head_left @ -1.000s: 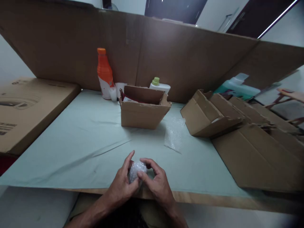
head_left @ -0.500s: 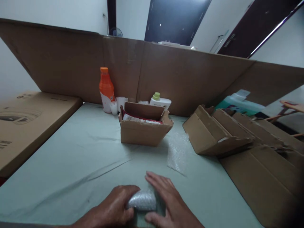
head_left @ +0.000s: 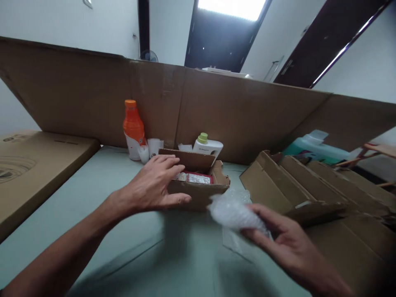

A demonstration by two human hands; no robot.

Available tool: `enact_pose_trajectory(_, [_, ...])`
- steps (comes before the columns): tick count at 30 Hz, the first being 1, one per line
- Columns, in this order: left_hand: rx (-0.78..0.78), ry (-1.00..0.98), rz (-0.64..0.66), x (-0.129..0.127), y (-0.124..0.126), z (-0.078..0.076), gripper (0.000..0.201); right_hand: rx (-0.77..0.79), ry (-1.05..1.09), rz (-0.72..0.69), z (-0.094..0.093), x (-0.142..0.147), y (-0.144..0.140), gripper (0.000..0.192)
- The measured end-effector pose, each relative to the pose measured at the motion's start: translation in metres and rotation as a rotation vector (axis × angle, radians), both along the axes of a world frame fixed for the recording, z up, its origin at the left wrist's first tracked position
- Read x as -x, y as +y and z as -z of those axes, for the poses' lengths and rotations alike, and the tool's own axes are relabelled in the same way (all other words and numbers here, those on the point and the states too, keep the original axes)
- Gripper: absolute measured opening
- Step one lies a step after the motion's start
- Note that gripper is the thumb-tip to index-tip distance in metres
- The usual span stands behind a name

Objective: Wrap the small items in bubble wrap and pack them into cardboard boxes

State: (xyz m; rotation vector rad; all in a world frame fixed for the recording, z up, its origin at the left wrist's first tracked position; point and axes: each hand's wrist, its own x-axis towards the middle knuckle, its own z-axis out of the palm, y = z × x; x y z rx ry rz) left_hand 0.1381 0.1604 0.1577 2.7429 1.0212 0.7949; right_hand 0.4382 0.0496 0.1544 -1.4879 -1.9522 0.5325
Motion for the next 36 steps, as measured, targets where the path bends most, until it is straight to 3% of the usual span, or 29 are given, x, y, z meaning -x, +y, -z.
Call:
enact_pose_trajectory(2, [0.044,0.174,0.000,-0.004,0.020,0.001,0.065,-0.149,0.024,0.078,-0.021,0.000,0.023,0.036])
enact_pose_trajectory(4, [0.075,0.273,0.009,-0.006,0.026,0.008,0.043,-0.275,0.033,0.141,-0.035,0.000,0.044,0.035])
enact_pose_trajectory(6, [0.060,0.244,0.015,-0.006,0.021,0.017,0.027,-0.321,0.030,0.165,-0.044,0.002,0.062,0.032])
enact_pose_trajectory(9, [0.039,0.121,0.012,-0.003,0.007,0.027,0.027,-0.230,0.018,0.091,-0.053,0.007,0.085,0.031])
enact_pose_trajectory(12, [0.046,0.064,-0.003,-0.002,0.000,0.032,0.031,-0.019,-0.046,-0.150,-0.056,0.020,0.104,0.031])
enact_pose_trajectory(15, [0.054,0.037,-0.029,-0.004,-0.001,0.034,0.035,0.158,-0.217,-0.343,-0.050,0.039,0.119,0.024])
enact_pose_trajectory(22, [0.006,0.077,-0.071,-0.004,-0.003,0.039,0.054,0.315,-0.686,-0.449,-0.017,0.078,0.136,0.014])
enact_pose_trajectory(25, [-0.021,0.125,-0.069,-0.004,-0.004,0.040,0.045,0.234,-0.765,-0.421,-0.010,0.087,0.134,0.012])
enact_pose_trajectory(28, [-0.037,0.146,-0.066,-0.004,-0.003,0.042,0.039,0.125,-0.704,-0.447,-0.008,0.088,0.131,0.013])
enact_pose_trajectory(36, [-0.010,0.065,-0.037,-0.005,0.004,0.047,0.035,0.115,-0.709,-0.376,0.002,0.090,0.144,0.008])
